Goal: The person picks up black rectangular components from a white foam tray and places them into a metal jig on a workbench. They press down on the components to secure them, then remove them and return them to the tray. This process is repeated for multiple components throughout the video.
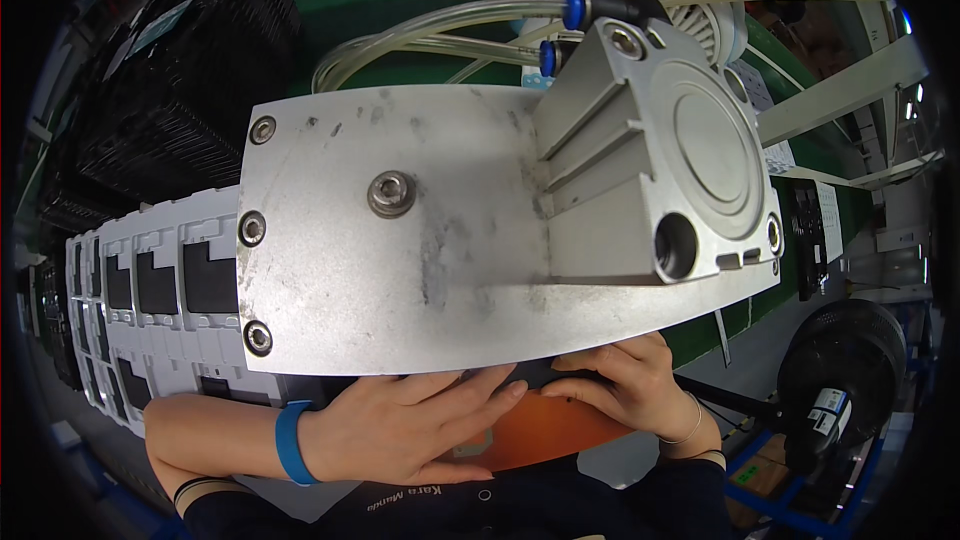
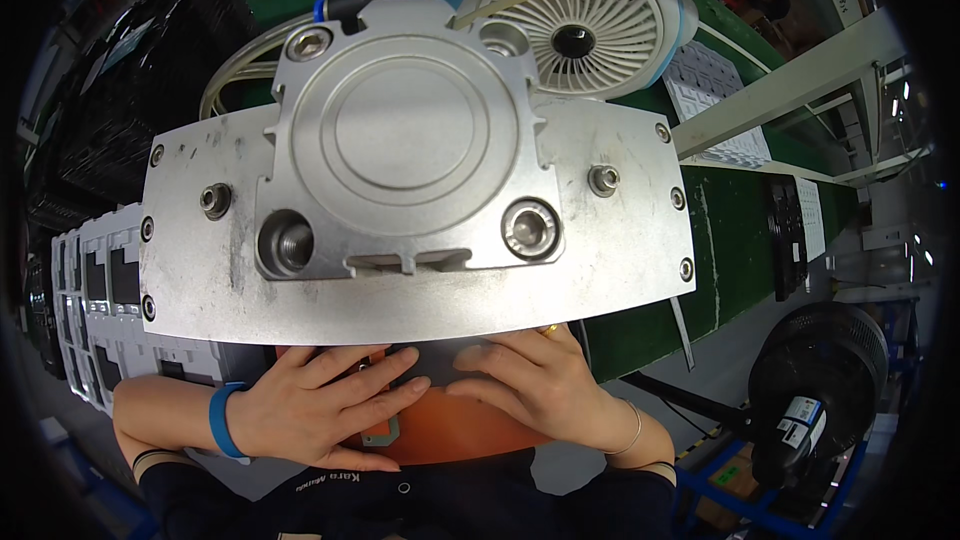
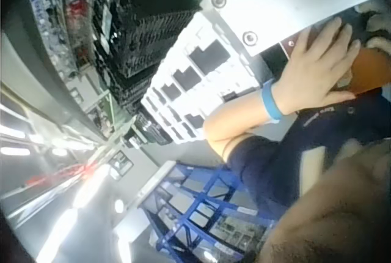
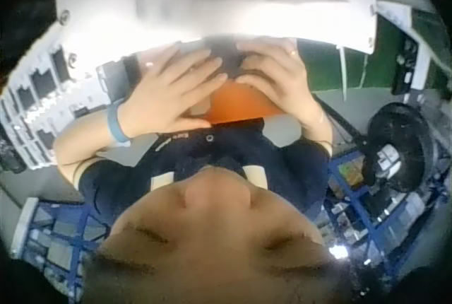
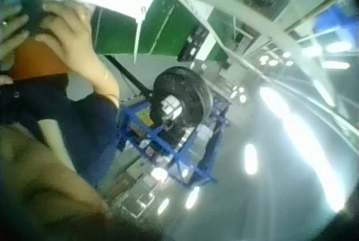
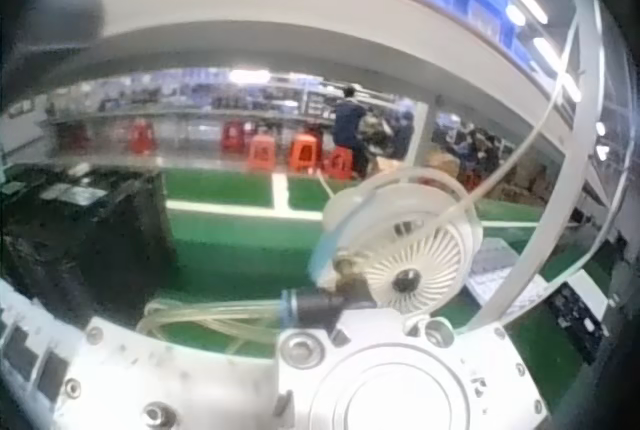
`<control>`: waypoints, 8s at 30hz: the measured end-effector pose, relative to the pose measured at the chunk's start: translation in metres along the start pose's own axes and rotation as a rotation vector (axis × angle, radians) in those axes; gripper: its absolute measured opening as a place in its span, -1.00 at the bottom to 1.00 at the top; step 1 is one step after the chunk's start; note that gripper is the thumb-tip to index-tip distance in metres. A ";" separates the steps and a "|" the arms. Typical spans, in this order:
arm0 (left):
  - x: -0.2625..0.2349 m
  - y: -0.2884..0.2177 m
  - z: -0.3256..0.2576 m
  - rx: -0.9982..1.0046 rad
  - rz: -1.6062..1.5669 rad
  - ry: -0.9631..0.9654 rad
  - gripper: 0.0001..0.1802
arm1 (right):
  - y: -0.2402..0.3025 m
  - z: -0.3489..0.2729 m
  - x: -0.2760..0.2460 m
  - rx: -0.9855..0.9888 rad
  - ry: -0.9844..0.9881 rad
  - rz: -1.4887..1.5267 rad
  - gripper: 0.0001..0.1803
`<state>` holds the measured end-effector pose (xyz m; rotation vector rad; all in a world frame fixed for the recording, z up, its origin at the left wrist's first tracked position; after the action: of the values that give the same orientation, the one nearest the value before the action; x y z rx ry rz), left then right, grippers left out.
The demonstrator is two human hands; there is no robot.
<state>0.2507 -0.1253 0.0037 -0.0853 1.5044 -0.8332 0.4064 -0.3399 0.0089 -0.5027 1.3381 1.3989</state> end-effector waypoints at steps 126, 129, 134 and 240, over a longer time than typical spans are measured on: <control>0.011 -0.030 -0.015 0.142 0.085 -0.015 -0.22 | 0.037 0.002 0.018 -0.160 -0.122 -0.283 -0.64; 0.011 -0.030 -0.015 0.133 0.123 0.006 -0.25 | 0.039 0.002 0.017 -0.156 -0.097 -0.327 -0.62; 0.010 -0.030 -0.016 0.124 0.116 0.014 -0.27 | 0.041 0.004 0.020 -0.100 -0.128 -0.392 -0.63; -0.025 -0.014 -0.008 -0.025 -0.318 -0.284 -0.30 | 0.015 0.007 -0.031 0.157 0.131 0.231 -0.61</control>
<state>0.2417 -0.1188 0.0312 -0.4528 1.2483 -1.0094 0.4060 -0.3428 0.0434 -0.3477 1.6394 1.4516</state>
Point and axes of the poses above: each hand's wrist, its own z-axis towards the middle knuckle, its own x-axis out of the palm, y = z × x, the point moved 1 cm from there along z, towards the middle knuckle, and after that the axes turned 11 degrees about -z, right-handed, at the moved point
